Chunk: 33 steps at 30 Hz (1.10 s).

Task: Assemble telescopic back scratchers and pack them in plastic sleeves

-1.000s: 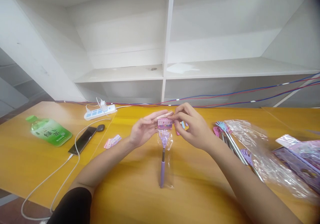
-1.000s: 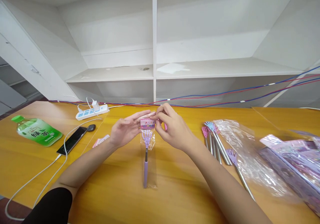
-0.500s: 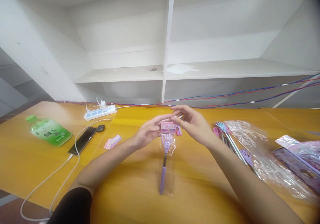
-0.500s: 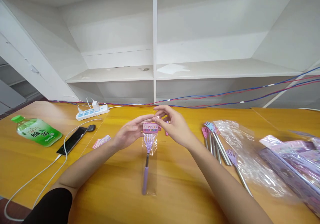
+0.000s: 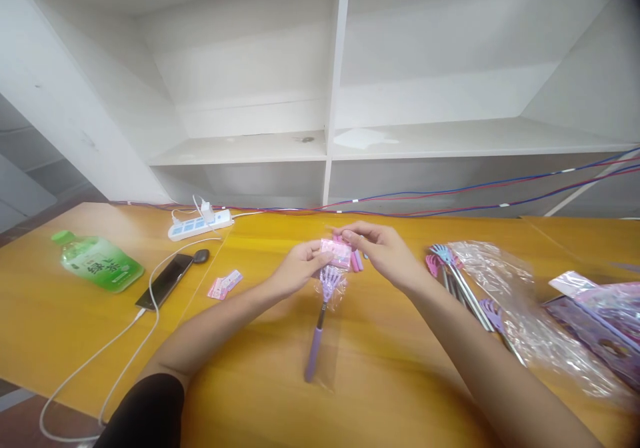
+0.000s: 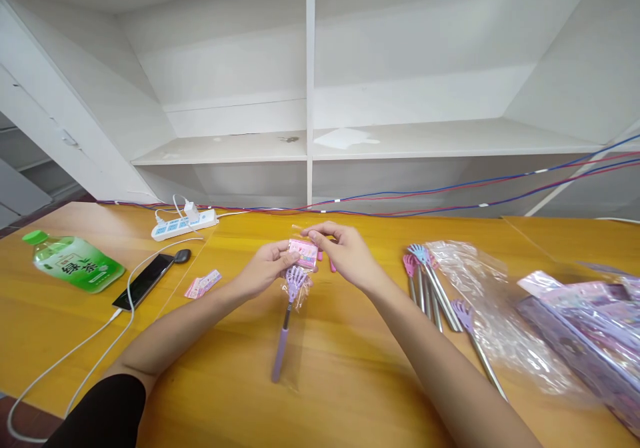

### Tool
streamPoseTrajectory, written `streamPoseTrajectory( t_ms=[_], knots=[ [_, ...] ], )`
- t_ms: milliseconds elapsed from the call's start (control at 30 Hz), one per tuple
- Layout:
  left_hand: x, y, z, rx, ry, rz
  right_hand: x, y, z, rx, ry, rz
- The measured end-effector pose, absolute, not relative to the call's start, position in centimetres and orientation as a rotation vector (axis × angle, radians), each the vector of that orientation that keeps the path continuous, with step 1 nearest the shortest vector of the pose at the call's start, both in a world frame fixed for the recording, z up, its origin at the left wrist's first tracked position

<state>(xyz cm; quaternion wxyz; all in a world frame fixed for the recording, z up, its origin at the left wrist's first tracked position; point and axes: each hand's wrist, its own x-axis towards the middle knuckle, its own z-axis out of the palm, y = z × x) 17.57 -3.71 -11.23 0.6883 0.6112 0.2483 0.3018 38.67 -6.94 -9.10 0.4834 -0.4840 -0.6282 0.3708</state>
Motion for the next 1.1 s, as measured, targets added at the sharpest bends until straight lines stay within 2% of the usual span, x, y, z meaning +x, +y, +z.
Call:
streamPoseTrajectory(
  t_ms=[300, 567, 1100],
  knots=[
    [17.5, -2.8, -11.5, 1.235, 0.555, 0.747, 37.4, -7.3, -9.7, -1.134, -1.821, 0.370],
    [17.1, -2.4, -11.4, 1.235, 0.493, 0.773, 38.2, -6.9, -10.3, -0.897, -2.081, -0.053],
    [16.8, -2.8, -10.7, 1.347, 0.462, 0.765, 39.4, -7.6, -8.7, -0.816, -2.179, -0.201]
  ],
)
